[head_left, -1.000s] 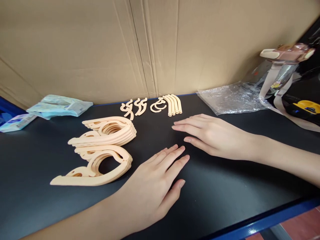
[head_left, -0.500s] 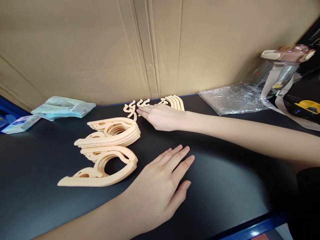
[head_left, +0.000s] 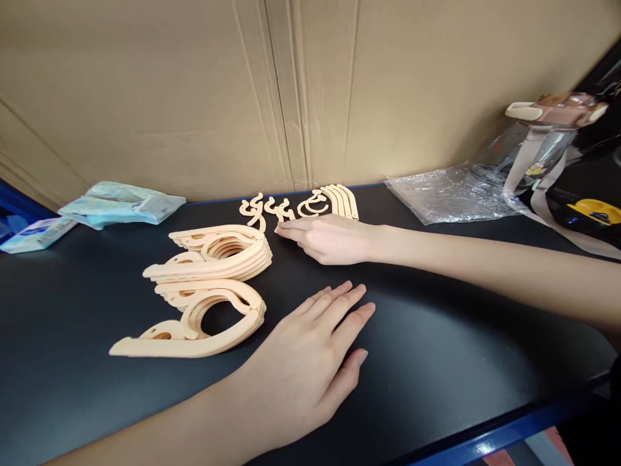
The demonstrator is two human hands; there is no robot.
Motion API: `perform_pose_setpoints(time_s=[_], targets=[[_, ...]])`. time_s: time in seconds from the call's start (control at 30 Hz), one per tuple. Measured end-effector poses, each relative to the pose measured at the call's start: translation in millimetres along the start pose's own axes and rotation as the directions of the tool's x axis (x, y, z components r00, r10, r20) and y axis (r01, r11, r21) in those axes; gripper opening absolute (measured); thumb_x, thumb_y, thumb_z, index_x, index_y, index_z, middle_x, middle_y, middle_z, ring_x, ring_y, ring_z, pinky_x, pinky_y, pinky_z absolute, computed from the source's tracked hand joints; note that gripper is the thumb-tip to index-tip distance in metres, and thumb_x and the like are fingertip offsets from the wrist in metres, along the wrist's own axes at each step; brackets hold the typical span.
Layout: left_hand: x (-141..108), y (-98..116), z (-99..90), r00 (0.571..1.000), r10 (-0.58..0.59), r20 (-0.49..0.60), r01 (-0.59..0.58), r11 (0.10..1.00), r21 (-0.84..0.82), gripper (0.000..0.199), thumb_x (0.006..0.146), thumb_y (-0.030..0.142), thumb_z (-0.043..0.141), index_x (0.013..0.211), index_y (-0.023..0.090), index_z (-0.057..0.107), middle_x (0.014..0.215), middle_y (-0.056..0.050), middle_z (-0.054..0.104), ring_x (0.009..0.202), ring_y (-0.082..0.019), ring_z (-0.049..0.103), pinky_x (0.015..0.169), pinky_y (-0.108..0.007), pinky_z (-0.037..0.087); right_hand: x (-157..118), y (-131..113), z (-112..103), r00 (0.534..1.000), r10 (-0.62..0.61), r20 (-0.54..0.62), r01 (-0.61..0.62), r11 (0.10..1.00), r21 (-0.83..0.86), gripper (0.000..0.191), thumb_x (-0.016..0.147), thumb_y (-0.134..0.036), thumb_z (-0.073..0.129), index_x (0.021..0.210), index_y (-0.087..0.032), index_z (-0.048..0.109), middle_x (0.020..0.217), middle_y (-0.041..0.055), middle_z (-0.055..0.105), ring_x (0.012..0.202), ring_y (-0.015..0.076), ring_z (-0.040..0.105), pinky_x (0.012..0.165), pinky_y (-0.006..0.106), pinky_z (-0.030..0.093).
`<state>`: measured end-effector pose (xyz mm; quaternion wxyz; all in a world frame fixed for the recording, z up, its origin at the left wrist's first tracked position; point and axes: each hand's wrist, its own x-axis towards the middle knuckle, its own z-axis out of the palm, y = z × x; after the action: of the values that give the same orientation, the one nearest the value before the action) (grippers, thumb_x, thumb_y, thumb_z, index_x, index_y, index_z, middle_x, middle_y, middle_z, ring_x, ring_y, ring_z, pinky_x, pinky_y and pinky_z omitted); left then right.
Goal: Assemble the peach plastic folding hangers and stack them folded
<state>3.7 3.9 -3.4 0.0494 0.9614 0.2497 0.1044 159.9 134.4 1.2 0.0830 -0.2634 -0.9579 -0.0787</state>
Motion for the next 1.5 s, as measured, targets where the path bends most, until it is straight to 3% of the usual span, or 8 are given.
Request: perform_pose_setpoints(time_s=[0.13, 0.3, 0.43, 0.57, 0.67, 0.87, 1.13, 1.5], targets=[[-0.3, 0.9, -0.3, 1.000, -0.003, -0.002, 0.003, 1.000, 0.000, 0.045, 0.102, 0.024, 0.040, 0.143, 0.010, 0.052, 0.152, -0.014, 0.051, 0.140, -0.032, 0.049, 0.108, -0.055, 0.050, 7.7, 0.4, 7.8, 0.999, 0.014, -0.030, -0.015, 1.000, -0.006, 0.051, 0.098, -0.007, 0.043, 0.149, -0.004, 0.042, 0.154, 0.0214, 0.044, 0.132, 0.0322, 0.056, 0.094, 0.044, 0.058], [0.0, 1.1, 1.0, 1.000, -0.009, 0.000, 0.009, 1.000, -0.020, 0.045, 0.102, 0.025, 0.040, 0.143, 0.011, 0.051, 0.153, -0.014, 0.050, 0.141, -0.031, 0.048, 0.110, -0.053, 0.048, 3.2, -7.0, 2.2, 0.998, -0.017, -0.052, 0.019, 1.000, 0.025, 0.037, 0.103, -0.018, 0.042, 0.132, -0.003, 0.061, 0.135, 0.0182, 0.065, 0.126, 0.0301, 0.062, 0.098, 0.045, 0.056], [0.4, 1.2, 0.5, 0.999, 0.009, -0.049, -0.010, 0.999, -0.036, 0.042, 0.102, 0.023, 0.041, 0.140, 0.009, 0.054, 0.147, -0.016, 0.056, 0.137, -0.031, 0.052, 0.110, -0.051, 0.048, -25.6, -19.2, -8.1, 0.997, -0.048, -0.062, 0.053, 0.996, 0.069, 0.038, 0.103, -0.019, 0.043, 0.132, -0.003, 0.061, 0.137, 0.0154, 0.064, 0.128, 0.0246, 0.061, 0.101, 0.038, 0.056], [-2.1, 3.2, -3.1, 0.984, 0.133, -0.118, -0.143, 0.986, -0.081, 0.032, 0.098, 0.012, 0.041, 0.120, 0.012, 0.065, 0.117, -0.011, 0.070, 0.104, -0.023, 0.067, 0.093, -0.037, 0.056, -65.4, -31.5, -15.4, 0.994, -0.055, -0.099, 0.071, 0.983, 0.167, 0.040, 0.104, -0.021, 0.039, 0.134, -0.003, 0.060, 0.143, 0.0166, 0.059, 0.134, 0.0232, 0.056, 0.107, 0.037, 0.053], [-3.7, 4.9, -5.8, 0.972, 0.192, -0.132, -0.207, 0.973, -0.104, 0.028, 0.097, 0.009, 0.041, 0.107, 0.015, 0.066, 0.099, -0.007, 0.069, 0.088, -0.020, 0.064, 0.083, -0.033, 0.054, -94.2, -41.7, -21.7, 0.995, -0.044, -0.093, 0.066, 0.967, 0.248, 0.041, 0.104, -0.021, 0.039, 0.134, -0.002, 0.060, 0.144, 0.0169, 0.058, 0.137, 0.0223, 0.052, 0.113, 0.035, 0.048], [-0.6, 1.7, -1.8, 0.963, 0.143, -0.228, -0.157, 0.987, -0.041, 0.031, 0.090, -0.003, 0.036, 0.083, 0.018, 0.058, 0.083, -0.004, 0.064, 0.078, -0.020, 0.057, 0.070, -0.031, 0.049, -138.3, -76.8, -40.7, 0.994, -0.068, -0.087, 0.091, 0.950, 0.298, 0.040, 0.102, -0.014, 0.039, 0.129, 0.003, 0.062, 0.136, 0.0177, 0.064, 0.141, 0.0209, 0.045, 0.120, 0.028, 0.037], [0.4, -2.7, 8.6, 0.960, -0.127, -0.249, 0.142, 0.989, 0.044, 0.055, 0.086, -0.006, 0.036, 0.136, 0.011, 0.048, 0.139, -0.014, 0.057, 0.127, -0.028, 0.056, 0.097, -0.043, 0.057, -160.7, -110.1, -60.1, 0.992, -0.106, -0.061, 0.115, 0.978, 0.173, 0.038, 0.093, -0.014, 0.049, 0.125, -0.005, 0.067, 0.132, 0.0135, 0.064, 0.134, 0.0222, 0.053, 0.117, 0.026, 0.040], [0.2, -6.2, 10.3, 0.961, -0.191, -0.200, 0.172, 0.979, -0.109, 0.049, 0.090, 0.000, 0.036, 0.133, 0.014, 0.054, 0.137, -0.011, 0.059, 0.125, -0.022, 0.061, 0.101, -0.036, 0.058, -157.4, -103.2, -63.4, 0.995, -0.085, 0.053, 0.061, 0.932, 0.358, 0.051, 0.089, -0.014, 0.061, 0.139, -0.006, 0.057, 0.148, 0.0119, 0.050, 0.145, 0.0172, 0.036, 0.118, 0.022, 0.035]])
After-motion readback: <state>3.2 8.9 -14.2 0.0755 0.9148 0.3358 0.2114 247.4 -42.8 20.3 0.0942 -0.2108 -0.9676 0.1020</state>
